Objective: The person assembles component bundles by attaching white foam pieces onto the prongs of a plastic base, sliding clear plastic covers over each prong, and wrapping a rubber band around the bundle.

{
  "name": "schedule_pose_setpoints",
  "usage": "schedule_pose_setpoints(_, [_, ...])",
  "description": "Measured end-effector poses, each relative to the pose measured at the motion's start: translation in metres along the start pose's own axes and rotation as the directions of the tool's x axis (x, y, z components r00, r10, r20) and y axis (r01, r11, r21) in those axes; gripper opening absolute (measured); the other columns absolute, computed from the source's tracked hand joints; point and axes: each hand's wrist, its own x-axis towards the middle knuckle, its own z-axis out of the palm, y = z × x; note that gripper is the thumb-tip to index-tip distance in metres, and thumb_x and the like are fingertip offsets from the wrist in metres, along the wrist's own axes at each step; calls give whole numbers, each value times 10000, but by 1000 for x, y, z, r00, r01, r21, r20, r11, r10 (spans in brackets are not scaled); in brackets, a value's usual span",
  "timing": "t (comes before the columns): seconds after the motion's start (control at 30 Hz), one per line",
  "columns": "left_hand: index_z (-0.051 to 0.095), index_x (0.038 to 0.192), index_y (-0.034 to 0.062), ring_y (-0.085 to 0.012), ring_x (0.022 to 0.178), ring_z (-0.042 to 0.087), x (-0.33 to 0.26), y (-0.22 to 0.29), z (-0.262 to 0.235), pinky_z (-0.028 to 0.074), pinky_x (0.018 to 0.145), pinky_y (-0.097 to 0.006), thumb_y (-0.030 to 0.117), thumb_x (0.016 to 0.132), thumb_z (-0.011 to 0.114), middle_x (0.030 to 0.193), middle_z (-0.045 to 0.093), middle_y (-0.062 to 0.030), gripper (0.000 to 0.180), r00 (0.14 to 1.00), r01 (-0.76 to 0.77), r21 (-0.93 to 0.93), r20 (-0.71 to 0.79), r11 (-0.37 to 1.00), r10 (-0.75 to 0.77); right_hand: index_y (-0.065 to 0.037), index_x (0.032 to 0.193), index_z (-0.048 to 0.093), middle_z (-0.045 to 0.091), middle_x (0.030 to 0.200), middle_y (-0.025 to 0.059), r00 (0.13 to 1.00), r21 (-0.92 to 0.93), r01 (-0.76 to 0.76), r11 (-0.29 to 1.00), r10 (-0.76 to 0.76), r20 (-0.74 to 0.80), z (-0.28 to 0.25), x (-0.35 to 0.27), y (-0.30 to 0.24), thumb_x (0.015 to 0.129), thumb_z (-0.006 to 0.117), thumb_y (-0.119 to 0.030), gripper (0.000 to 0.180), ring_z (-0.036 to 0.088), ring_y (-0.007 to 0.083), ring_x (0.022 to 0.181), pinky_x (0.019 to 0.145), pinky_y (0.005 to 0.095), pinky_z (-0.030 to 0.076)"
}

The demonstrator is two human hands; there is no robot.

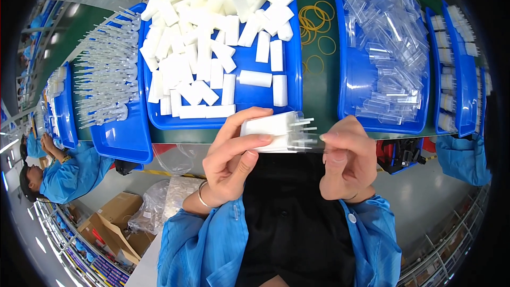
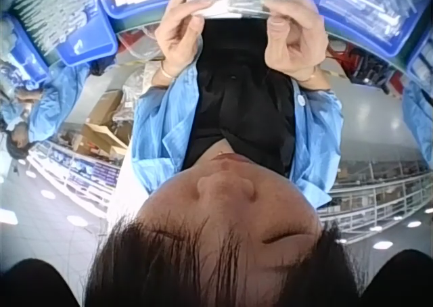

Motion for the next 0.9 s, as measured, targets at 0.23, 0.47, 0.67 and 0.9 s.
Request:
schedule_pose_setpoints(0.23, [623, 958, -11, -312, 1077, 489, 1, 0, 0, 372, 923, -389, 103, 869, 536, 1169, 476, -246, 168, 1000, 7, 12, 28, 1000, -7, 21, 957, 539, 563, 693, 92, 999, 41, -38, 998, 38, -18, 2, -5, 2, 781, 571, 6, 179, 470, 164, 537, 500, 254, 365])
schedule_pose_setpoints(0.47, [639, 901, 0, -296, 1020, 529, 2, -2, 2, 417, 872, -370, 41, 755, 676, 1126, 509, -236, 156, 1000, -1, 48, -1, 999, 1, 28, 938, 550, 567, 680, 93, 991, 67, -118, 991, 122, -58, 8, -5, 0, 781, 578, 16, 160, 472, 160, 535, 497, 230, 358])
schedule_pose_setpoints(0.67, [649, 835, -2, -286, 980, 551, 0, -4, -1, 444, 833, -355, 22, 741, 682, 1116, 513, -239, 102, 998, -65, 48, 8, 997, 65, 12, 928, 574, 568, 680, 84, 1000, -29, 15, 999, -16, -26, 7, -4, -1, 768, 592, 17, 161, 486, 164, 542, 493, 232, 353])
schedule_pose_setpoints(0.9, [650, 799, 0, -284, 961, 566, 1, -4, -1, 467, 808, -350, 16, 686, 726, 1083, 534, -238, 137, 998, -58, 32, 14, 998, 57, 20, 919, 578, 570, 703, 75, 987, 197, -164, 967, 161, 31, 6, -4, 2, 795, 569, 15, 125, 445, 136, 551, 496, 234, 336])
